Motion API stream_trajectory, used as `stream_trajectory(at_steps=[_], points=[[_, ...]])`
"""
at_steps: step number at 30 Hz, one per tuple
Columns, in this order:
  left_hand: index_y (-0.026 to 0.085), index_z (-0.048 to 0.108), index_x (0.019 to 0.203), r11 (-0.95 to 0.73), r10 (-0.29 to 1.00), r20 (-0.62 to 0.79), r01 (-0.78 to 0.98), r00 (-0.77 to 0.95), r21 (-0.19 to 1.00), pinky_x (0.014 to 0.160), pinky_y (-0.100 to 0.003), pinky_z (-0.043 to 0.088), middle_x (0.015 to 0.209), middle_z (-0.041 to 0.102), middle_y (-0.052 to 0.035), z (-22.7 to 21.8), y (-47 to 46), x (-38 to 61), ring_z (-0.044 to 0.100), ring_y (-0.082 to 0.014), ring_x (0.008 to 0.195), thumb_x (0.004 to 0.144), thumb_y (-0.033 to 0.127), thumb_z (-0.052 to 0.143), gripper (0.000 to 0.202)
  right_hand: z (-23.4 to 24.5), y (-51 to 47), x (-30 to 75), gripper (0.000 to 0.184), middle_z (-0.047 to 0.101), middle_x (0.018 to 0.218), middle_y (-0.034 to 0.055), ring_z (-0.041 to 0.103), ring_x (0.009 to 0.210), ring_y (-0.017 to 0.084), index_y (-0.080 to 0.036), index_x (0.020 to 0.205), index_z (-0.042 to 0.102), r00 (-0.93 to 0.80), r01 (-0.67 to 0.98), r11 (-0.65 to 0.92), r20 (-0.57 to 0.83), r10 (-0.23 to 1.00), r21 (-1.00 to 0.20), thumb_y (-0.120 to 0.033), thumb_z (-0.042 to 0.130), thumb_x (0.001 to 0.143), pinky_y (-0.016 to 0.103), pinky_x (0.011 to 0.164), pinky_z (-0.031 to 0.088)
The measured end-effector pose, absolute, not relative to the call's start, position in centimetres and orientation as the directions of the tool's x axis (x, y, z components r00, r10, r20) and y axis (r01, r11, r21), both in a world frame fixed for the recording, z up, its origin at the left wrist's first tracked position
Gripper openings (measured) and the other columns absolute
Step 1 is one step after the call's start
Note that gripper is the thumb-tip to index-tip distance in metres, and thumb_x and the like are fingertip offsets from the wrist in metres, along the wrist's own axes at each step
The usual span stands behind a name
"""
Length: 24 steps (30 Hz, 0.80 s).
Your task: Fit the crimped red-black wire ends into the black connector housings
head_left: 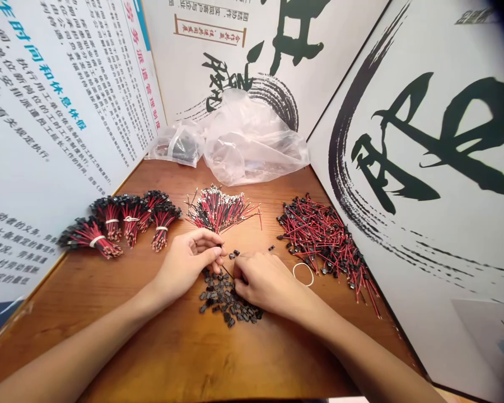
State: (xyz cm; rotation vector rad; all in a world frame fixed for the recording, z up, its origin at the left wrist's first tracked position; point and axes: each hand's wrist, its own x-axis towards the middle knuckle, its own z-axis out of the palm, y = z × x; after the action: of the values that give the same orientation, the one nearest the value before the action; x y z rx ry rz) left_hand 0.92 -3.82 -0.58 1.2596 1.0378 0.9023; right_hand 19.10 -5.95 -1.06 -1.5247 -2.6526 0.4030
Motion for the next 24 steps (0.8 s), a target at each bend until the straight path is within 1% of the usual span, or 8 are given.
stream_trajectory(at_steps=[5, 8, 10, 12, 14, 16, 20, 24], points=[[0.009, 0.06, 0.088, 0.111, 0.953, -0.107, 0.002, 0.282, 0.994, 0.056, -0.025, 0.054, 0.075, 0.07, -0.0076, -0.4, -3.7, 0.9, 0.064, -0.0128, 0.055, 0.077, 0.023, 0.07, 0.021, -1.1, -6.5, 18.5, 0.012, 0.07, 0.079, 0.012, 0.056, 0.058, 0.017, -0.013, 0.076, 0.065, -0.54, 0.841, 0.531, -0.102, 0.836, -0.102, -0.015, 0.053, 0.076, 0.033, 0.052, 0.016], [0.009, 0.06, 0.089, 0.113, 0.952, -0.106, -0.008, 0.288, 0.994, 0.055, -0.025, 0.054, 0.076, 0.07, -0.0074, -0.5, -3.7, 0.8, 0.064, -0.0123, 0.056, 0.077, 0.022, 0.07, 0.02, -1.0, -6.2, 18.7, 0.011, 0.07, 0.077, 0.0126, 0.054, 0.057, 0.017, -0.013, 0.074, 0.064, -0.544, 0.837, 0.532, -0.087, 0.835, -0.126, -0.015, 0.053, 0.074, 0.033, 0.051, 0.016], [0.01, 0.059, 0.089, 0.13, 0.942, -0.117, -0.021, 0.314, 0.991, 0.056, -0.025, 0.055, 0.077, 0.07, -0.0077, -0.7, -3.6, 0.8, 0.065, -0.013, 0.058, 0.076, 0.021, 0.071, 0.02, -0.9, -5.7, 19.4, 0.008, 0.067, 0.07, 0.0088, 0.052, 0.056, 0.015, -0.015, 0.07, 0.061, -0.513, 0.837, 0.486, -0.054, 0.857, -0.251, -0.013, 0.053, 0.073, 0.031, 0.051, 0.02], [0.01, 0.059, 0.088, 0.15, 0.93, -0.128, -0.04, 0.344, 0.988, 0.057, -0.025, 0.055, 0.079, 0.071, -0.008, -0.8, -3.6, 0.7, 0.066, -0.0138, 0.061, 0.076, 0.02, 0.071, 0.019, -0.9, -5.2, 20.2, 0.009, 0.063, 0.062, 0.0031, 0.049, 0.054, 0.012, -0.017, 0.066, 0.056, -0.463, 0.792, 0.405, -0.017, 0.886, -0.457, -0.01, 0.054, 0.071, 0.028, 0.051, 0.025], [0.01, 0.06, 0.088, 0.161, 0.924, -0.13, -0.058, 0.359, 0.985, 0.057, -0.025, 0.056, 0.08, 0.07, -0.0077, -0.8, -3.5, 0.7, 0.066, -0.0139, 0.062, 0.076, 0.019, 0.071, 0.019, -1.2, -4.6, 21.0, 0.01, 0.058, 0.058, -0.0013, 0.047, 0.052, 0.01, -0.018, 0.065, 0.053, -0.397, 0.686, 0.323, 0.037, 0.917, -0.651, -0.009, 0.054, 0.069, 0.025, 0.051, 0.03], [0.01, 0.06, 0.088, 0.165, 0.927, -0.131, -0.07, 0.352, 0.984, 0.057, -0.024, 0.055, 0.08, 0.07, -0.0072, -0.7, -3.4, 0.6, 0.065, -0.0132, 0.062, 0.076, 0.018, 0.07, 0.018, -1.6, -4.0, 21.5, 0.007, 0.057, 0.059, -0.0027, 0.048, 0.052, 0.009, -0.018, 0.069, 0.054, -0.327, 0.559, 0.256, 0.074, 0.942, -0.789, -0.011, 0.055, 0.069, 0.023, 0.051, 0.034], [0.01, 0.059, 0.089, 0.177, 0.93, -0.14, -0.08, 0.34, 0.981, 0.056, -0.023, 0.055, 0.079, 0.07, -0.0071, -0.4, -3.3, 0.6, 0.065, -0.0123, 0.061, 0.077, 0.018, 0.071, 0.019, -2.0, -3.4, 22.1, 0.015, 0.062, 0.072, 0.0001, 0.054, 0.059, 0.01, -0.017, 0.087, 0.061, -0.285, 0.265, 0.138, 0.059, 0.957, -0.954, -0.017, 0.059, 0.072, 0.024, 0.056, 0.044], [0.01, 0.059, 0.09, 0.195, 0.92, -0.146, -0.102, 0.364, 0.975, 0.054, -0.023, 0.056, 0.079, 0.071, -0.0085, -0.5, -3.5, 0.9, 0.066, -0.0135, 0.06, 0.077, 0.019, 0.072, 0.021, -1.6, -3.5, 22.1, 0.03, 0.063, 0.073, -0.0002, 0.058, 0.06, 0.011, -0.017, 0.1, 0.065, -0.268, -0.034, 0.002, 0.011, 0.963, -0.999, -0.02, 0.072, 0.07, 0.024, 0.054, 0.049]])
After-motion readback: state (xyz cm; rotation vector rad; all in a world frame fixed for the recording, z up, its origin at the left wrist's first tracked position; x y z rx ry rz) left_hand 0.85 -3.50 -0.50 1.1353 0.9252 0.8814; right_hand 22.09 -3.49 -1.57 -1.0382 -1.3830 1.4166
